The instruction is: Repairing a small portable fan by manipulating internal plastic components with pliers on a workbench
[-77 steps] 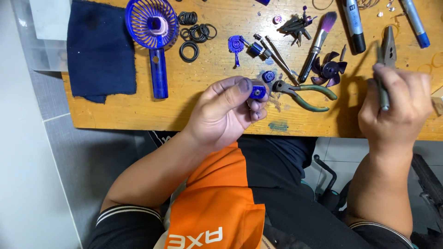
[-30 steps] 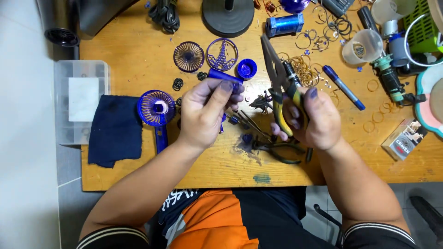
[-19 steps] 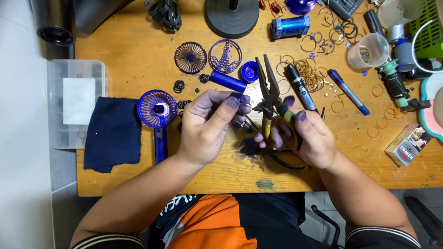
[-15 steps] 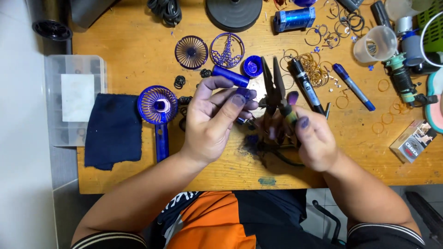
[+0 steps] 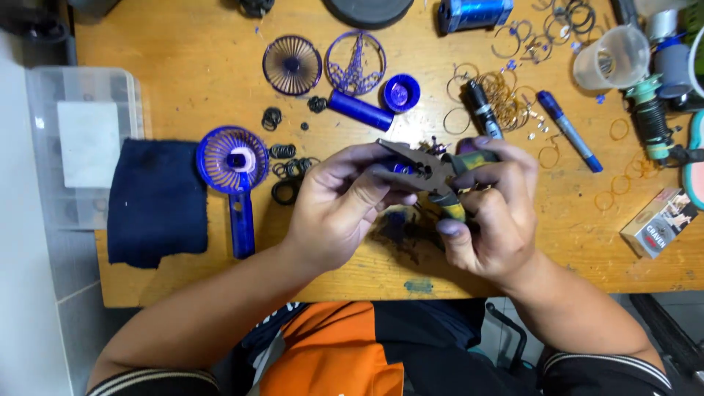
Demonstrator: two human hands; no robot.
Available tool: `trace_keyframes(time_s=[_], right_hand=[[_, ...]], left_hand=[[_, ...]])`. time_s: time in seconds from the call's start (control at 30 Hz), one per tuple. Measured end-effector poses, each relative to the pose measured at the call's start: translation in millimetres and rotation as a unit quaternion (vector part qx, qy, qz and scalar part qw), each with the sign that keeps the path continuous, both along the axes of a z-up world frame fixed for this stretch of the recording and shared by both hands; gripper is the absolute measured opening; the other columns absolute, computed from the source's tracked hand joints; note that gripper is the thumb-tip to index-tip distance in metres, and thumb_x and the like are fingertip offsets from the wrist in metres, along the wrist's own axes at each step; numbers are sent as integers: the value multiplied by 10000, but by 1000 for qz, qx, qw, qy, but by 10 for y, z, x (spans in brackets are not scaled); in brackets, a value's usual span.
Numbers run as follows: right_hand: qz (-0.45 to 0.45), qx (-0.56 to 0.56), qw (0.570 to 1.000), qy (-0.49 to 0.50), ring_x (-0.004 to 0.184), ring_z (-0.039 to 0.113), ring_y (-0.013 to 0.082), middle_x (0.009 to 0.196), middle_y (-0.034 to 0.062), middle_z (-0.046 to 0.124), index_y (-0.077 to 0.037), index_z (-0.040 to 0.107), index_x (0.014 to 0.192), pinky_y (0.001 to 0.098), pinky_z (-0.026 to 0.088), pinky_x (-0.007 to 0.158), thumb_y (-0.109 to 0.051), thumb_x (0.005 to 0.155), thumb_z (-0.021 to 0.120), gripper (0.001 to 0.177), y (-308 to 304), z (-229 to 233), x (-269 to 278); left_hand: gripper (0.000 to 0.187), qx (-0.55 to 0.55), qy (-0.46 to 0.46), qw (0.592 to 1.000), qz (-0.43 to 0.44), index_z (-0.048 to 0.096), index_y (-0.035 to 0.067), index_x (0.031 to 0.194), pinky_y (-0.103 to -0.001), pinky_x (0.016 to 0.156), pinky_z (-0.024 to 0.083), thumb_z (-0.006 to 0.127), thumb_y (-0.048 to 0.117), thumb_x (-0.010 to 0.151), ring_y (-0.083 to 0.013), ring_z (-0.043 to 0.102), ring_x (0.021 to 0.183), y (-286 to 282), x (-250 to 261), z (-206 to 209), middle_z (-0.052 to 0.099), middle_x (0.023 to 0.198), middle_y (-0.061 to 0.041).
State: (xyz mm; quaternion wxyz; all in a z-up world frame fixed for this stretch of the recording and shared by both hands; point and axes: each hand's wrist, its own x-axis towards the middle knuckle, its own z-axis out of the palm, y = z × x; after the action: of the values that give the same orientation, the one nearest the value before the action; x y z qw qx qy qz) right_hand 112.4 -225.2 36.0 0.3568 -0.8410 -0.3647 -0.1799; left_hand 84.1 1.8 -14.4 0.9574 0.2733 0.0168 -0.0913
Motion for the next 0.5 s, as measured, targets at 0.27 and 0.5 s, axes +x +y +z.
trace_keyframes(time_s=[0.27, 0.5], right_hand=[[-19, -45, 998, -46, 1271, 580, 645, 1067, 321, 625, 28, 537, 964, 723, 528, 1069, -434, 1162, 486, 505, -16, 21, -31], [-35, -59, 996, -54, 1233, 584, 643, 988, 290, 595, 47, 597, 884, 693, 526, 1045, -399, 1138, 546, 516, -41, 44, -80]], left_hand=[[426, -34, -19, 997, -61, 681, -27, 1576, -398, 987, 645, 783, 69, 1174, -379, 814, 1115, 72, 51, 68, 788, 1409, -287], [211, -65, 54, 996, -17, 808, 35, 1276, -511, 941, 704, 849, 2, 1072, -426, 797, 1077, 27, 18, -163, 810, 1201, -247]])
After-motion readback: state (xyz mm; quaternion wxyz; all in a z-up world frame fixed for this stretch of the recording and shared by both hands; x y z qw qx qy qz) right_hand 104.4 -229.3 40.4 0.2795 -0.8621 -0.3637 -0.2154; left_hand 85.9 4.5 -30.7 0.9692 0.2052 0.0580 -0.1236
